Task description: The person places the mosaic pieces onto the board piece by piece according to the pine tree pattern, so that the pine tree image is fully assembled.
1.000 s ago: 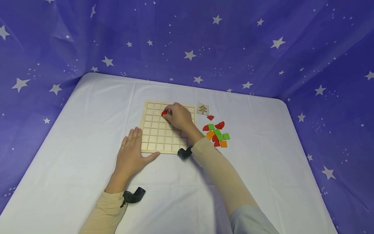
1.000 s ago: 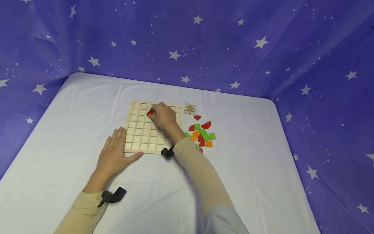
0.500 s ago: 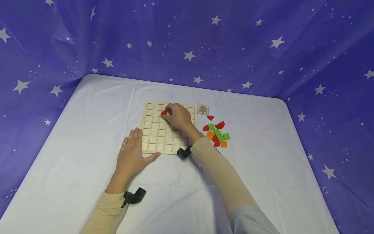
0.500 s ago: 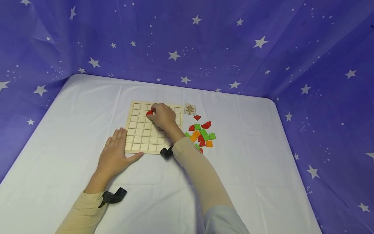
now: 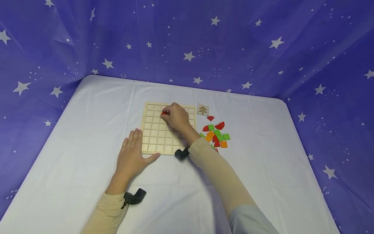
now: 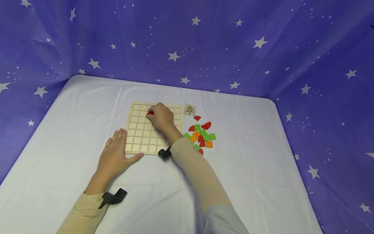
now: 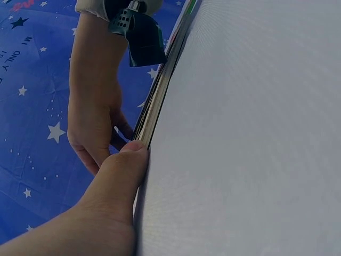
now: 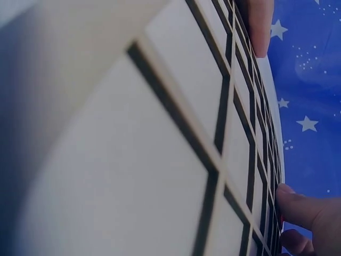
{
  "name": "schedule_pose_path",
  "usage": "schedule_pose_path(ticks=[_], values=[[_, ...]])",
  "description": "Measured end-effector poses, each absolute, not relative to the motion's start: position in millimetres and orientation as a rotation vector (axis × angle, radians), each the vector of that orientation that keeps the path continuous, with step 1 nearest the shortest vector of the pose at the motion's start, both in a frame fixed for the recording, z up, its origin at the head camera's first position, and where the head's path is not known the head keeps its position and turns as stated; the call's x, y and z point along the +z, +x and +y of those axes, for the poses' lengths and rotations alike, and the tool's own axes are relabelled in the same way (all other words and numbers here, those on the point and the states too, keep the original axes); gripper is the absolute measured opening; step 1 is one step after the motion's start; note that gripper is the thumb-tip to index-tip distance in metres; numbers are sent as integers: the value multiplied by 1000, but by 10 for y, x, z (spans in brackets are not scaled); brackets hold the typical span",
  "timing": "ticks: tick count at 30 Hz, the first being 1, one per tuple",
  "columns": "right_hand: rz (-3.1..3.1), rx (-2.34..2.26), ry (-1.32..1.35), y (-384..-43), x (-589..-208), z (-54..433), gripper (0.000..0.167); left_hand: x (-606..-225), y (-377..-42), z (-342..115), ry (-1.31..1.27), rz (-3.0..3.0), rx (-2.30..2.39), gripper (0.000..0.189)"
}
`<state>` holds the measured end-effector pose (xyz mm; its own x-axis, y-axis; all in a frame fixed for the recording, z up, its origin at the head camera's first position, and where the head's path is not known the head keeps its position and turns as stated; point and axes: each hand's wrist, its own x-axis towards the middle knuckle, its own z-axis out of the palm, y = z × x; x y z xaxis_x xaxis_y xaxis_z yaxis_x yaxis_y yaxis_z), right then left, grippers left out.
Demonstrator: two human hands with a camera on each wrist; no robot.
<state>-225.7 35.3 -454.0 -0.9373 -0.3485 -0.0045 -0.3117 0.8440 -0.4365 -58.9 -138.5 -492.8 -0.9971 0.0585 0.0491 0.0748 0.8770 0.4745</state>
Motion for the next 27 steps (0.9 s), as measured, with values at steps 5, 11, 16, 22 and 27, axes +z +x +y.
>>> schedule_pose_path(ticks=[5, 11, 16, 22, 27], values=[[2921, -719, -515, -2267, -4541, 344, 27, -4931, -593, -1391, -106, -3008, -760, 121], [2896, -742, -480, -2272, -4524, 336, 25, -4929, -602, -1389, -93, -3011, -755, 121], [2895, -746, -473, -2272, -4521, 338, 24, -4932, -603, -1391, -84, -3013, -751, 121], [2888, -725, -489, -2261, -4521, 359, 27, -4938, -600, -1384, -96, -3012, -763, 120], [2893, -677, -527, -2239, -4511, 427, 43, -4946, -601, -1373, -97, -3017, -761, 121]])
